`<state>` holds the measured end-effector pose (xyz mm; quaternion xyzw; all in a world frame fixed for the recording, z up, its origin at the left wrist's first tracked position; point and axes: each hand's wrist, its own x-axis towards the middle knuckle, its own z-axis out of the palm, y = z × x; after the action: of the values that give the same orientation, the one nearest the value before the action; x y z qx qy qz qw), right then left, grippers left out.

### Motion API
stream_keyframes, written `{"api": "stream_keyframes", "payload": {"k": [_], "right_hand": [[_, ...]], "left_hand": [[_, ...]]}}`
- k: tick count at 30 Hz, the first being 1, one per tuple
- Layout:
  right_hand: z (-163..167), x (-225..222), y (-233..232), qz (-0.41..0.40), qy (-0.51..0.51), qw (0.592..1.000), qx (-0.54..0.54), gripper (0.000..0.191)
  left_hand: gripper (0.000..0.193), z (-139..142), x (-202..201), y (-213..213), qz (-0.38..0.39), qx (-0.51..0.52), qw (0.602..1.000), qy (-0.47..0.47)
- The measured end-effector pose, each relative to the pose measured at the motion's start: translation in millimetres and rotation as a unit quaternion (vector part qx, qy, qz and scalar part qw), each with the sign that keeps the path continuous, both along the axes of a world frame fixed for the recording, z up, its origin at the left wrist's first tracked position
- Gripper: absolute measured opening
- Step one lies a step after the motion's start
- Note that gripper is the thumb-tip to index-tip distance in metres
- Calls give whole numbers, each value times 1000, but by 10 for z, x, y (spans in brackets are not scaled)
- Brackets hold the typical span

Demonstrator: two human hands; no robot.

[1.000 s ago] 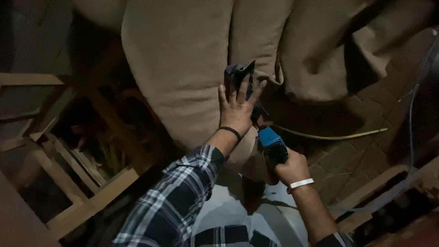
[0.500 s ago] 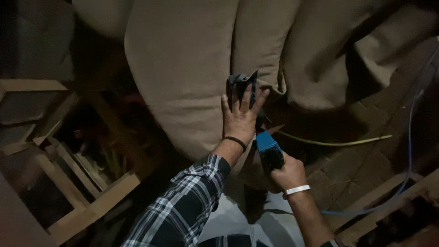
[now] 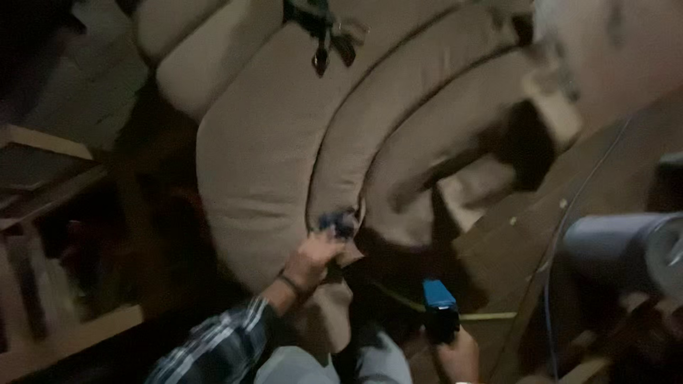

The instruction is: The person fits foam padding and blue fabric over the curved backrest of a chair, pressing and tucking the fabric around the frame. They then pull tan fabric tight over the seat cushions and use a staple gun to fasten the fabric edges to the wooden frame.

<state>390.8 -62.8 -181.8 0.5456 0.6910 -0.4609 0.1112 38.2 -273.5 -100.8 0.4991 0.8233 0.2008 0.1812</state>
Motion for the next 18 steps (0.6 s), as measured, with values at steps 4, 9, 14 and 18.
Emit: {"api": "stream_keyframes", "payload": {"k": [4, 9, 14, 18], "right_hand": [[354, -167, 944, 9, 31, 999, -36, 37], [903, -1123, 1981, 72, 148, 985, 60, 77], [1374, -2157, 2831, 139, 270, 948, 95, 82], [1629, -2844, 3583, 91, -20, 995, 36, 66]], "left_hand": [[28, 226, 313, -47, -109, -53, 971, -205], [28, 315, -137, 159, 262, -20, 961, -82], [76, 153, -1178, 1081, 438, -85, 880, -161], [84, -262, -1488, 2053, 533, -43, 831, -155]]}}
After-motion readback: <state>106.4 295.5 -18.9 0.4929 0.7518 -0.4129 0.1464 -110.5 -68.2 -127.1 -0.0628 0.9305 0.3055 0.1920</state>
